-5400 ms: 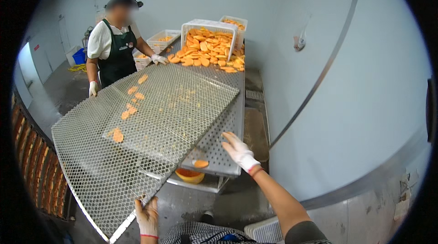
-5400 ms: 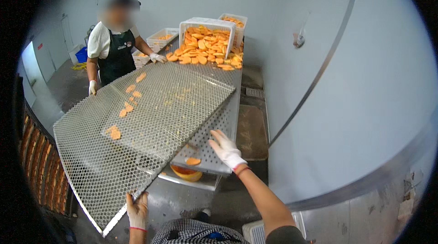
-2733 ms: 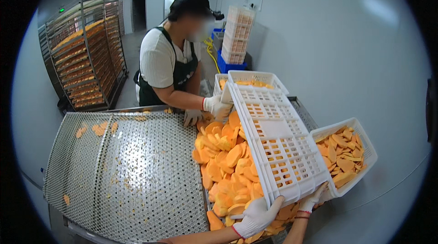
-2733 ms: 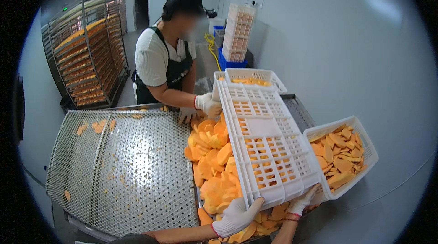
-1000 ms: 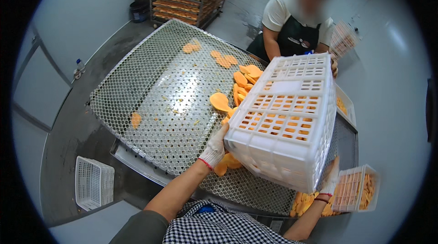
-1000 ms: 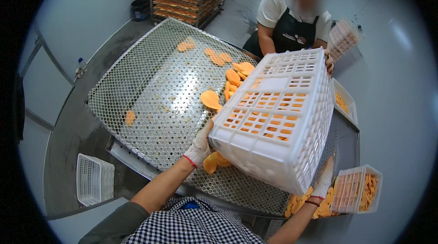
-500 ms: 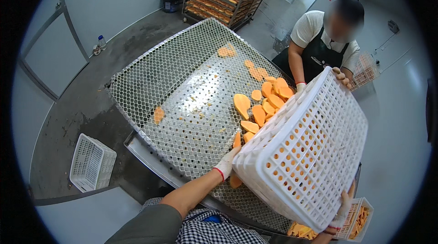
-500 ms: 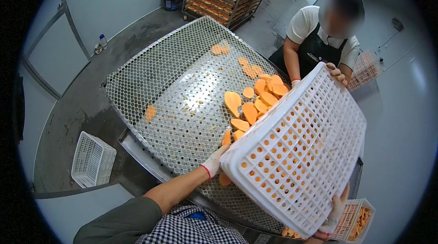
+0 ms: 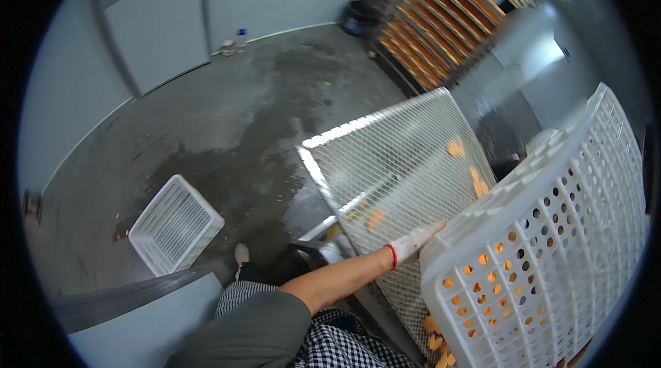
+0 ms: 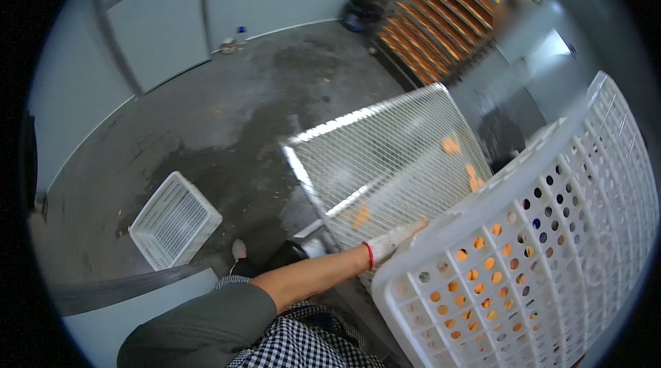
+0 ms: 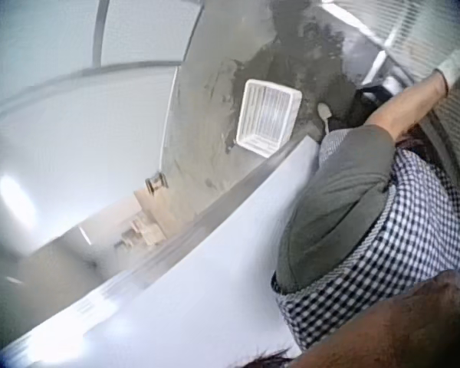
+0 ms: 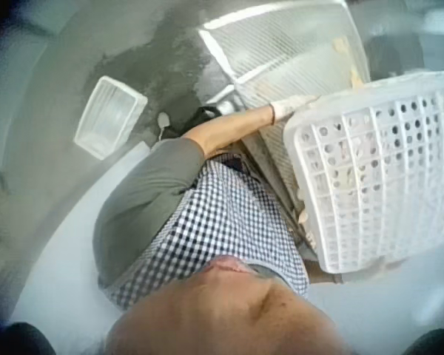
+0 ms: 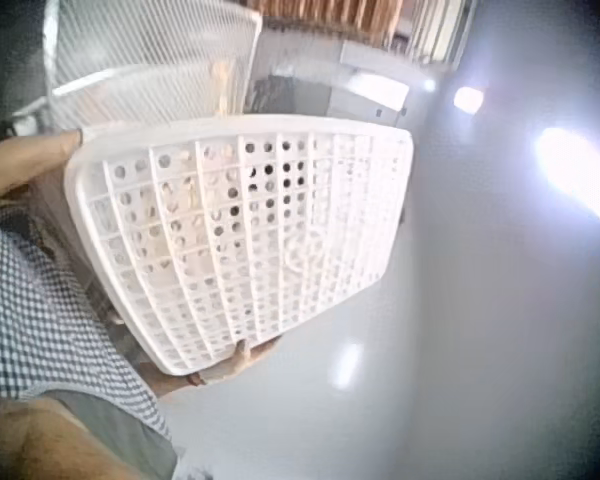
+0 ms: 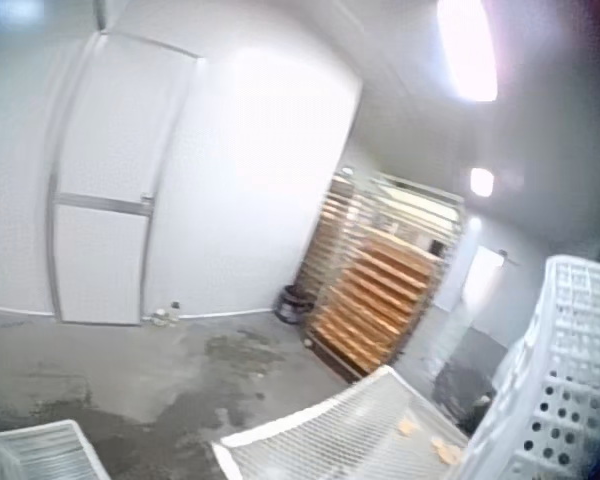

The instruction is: The person arranges sliced sweet potatoes on a perforated metal tray. They pour slices from a white plastic basket onto the tray and spread them into a single layer with gloved hands. A coworker also arranges slices on the same tray.

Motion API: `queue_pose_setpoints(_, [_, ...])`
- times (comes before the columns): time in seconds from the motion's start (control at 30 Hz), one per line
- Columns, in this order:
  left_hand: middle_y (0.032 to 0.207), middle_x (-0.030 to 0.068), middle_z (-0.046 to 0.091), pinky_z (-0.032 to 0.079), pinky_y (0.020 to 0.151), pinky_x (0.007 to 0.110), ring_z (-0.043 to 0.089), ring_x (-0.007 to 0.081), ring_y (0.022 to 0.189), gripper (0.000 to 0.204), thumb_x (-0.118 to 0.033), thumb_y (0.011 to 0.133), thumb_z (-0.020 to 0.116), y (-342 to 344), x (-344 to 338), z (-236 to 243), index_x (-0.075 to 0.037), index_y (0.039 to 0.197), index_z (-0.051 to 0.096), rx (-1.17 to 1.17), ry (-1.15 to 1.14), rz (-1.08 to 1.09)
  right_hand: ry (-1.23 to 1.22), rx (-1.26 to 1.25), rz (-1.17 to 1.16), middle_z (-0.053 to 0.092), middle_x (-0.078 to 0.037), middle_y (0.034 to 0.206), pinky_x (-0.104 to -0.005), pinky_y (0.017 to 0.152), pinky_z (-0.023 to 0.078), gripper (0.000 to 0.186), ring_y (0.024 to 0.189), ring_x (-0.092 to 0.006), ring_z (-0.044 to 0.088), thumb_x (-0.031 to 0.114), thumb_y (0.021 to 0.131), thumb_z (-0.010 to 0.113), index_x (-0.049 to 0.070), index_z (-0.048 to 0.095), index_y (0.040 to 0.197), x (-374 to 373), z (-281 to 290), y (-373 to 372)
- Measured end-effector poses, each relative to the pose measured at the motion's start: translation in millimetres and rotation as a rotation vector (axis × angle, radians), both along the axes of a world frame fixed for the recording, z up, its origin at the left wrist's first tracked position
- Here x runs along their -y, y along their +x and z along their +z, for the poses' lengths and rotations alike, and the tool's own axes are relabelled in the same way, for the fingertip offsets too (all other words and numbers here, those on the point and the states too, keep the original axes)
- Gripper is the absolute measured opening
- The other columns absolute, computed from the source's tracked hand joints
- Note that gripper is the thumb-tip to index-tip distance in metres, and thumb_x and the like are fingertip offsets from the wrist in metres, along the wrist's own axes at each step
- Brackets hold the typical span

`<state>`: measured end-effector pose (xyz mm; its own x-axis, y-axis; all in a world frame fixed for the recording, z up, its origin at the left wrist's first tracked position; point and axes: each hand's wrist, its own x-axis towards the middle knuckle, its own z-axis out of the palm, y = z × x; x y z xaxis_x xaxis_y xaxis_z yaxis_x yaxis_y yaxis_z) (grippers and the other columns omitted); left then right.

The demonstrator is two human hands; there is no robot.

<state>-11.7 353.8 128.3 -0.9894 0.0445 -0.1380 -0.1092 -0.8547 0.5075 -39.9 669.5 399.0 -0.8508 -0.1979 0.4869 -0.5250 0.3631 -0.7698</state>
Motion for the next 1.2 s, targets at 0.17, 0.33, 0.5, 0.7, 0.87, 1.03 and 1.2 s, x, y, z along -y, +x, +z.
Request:
queue_pose_setpoints(0.17, [0.145, 0.0112, 0.054, 0.044, 0.108, 0.041, 0.056, 0.0249, 0.126, 0.057, -0.049, 0.103, 0.047, 149.5, 153.5, -38.8, -0.009, 0.143, 0.052, -0.029, -0.114, 0.527, -0.039, 0.097, 0.433, 0.039, -0.023, 0.154, -0.0425, 0.112, 0.04, 0.092, 0.136, -0.0337, 0.048, 0.019, 0.074, 0.064, 0.003, 0.027, 0.158, 216.8, -7.7, 50.1])
queue_pose_setpoints(0.33, [0.145, 0.011, 0.054, 0.045, 0.109, 0.043, 0.056, 0.027, 0.126, 0.055, -0.047, 0.104, 0.043, 341.5, 197.6, -98.7, -0.009, 0.144, 0.051, 0.196, 0.048, 0.975, 0.059, 0.363, 0.922, 0.039, -0.024, 0.154, -0.0437, 0.114, 0.038, 0.095, 0.137, -0.0354, 0.046, 0.021, 0.07, 0.064, 0.002, 0.031, 0.157, 434.4, -59.3, 125.2])
queue_pose_setpoints(0.5, [0.144, 0.0107, 0.055, 0.045, 0.109, 0.046, 0.056, 0.029, 0.127, 0.052, -0.044, 0.106, 0.039, 480.7, 131.9, -144.1, -0.01, 0.144, 0.05, 0.413, 0.32, 1.445, 0.292, 0.921, 1.401, 0.045, -0.024, 0.15, -0.0353, 0.11, 0.042, 0.077, 0.132, -0.0269, 0.052, 0.002, 0.08, 0.055, -0.002, 0.034, 0.154, 627.3, -171.8, 244.8])
queue_pose_setpoints(0.7, [0.144, 0.0104, 0.055, 0.046, 0.11, 0.05, 0.056, 0.0314, 0.129, 0.049, -0.04, 0.107, 0.034, 524.4, 23.7, -127.4, -0.011, 0.144, 0.049, 0.619, 0.702, 1.864, 0.939, 1.52, 1.613, 0.06, -0.018, 0.13, -0.0339, 0.093, 0.056, 0.058, 0.109, -0.0224, 0.065, 0.012, 0.093, 0.059, -0.004, 0.04, 0.146, 762.3, -379.4, 340.7])
queue_pose_setpoints(0.87, [0.15, 0.0077, 0.05, 0.043, 0.109, 0.055, 0.052, 0.0344, 0.133, 0.056, -0.052, 0.105, 0.034, 528.3, 12.1, -126.7, -0.017, 0.146, 0.049, 0.733, 0.993, 2.091, 1.068, 2.114, 1.185, 0.073, -0.012, 0.103, -0.0372, 0.083, 0.058, 0.03, 0.091, -0.0233, 0.07, 0.027, 0.096, 0.059, 0.004, 0.066, 0.114, 748.5, -569.3, 391.2])
queue_pose_setpoints(1.03, [0.152, 0.014, 0.046, 0.034, 0.114, 0.061, 0.045, 0.039, 0.138, 0.061, -0.055, 0.104, 0.031, 584.4, 49.5, -235.4, -0.017, 0.148, 0.047, 0.74, 1.011, 2.067, 0.685, 2.226, 0.982, 0.074, -0.012, 0.108, -0.0424, 0.087, 0.056, 0.043, 0.092, -0.026, 0.07, 0.043, 0.1, 0.053, 0.005, 0.068, 0.112, 731.5, -646.9, 373.1])
queue_pose_setpoints(1.2, [0.149, 0.0086, 0.052, 0.037, 0.114, 0.054, 0.045, 0.0357, 0.139, 0.056, -0.045, 0.105, 0.026, 632.6, 59.2, -312.1, -0.015, 0.144, 0.051, 0.958, 0.997, 1.947, 0.844, 1.671, 1.304, 0.059, -0.013, 0.14, -0.0342, 0.111, 0.037, 0.074, 0.126, -0.0204, 0.055, 0.058, 0.098, 0.051, -0.003, 0.054, 0.141, 722.2, -631.7, 397.2])
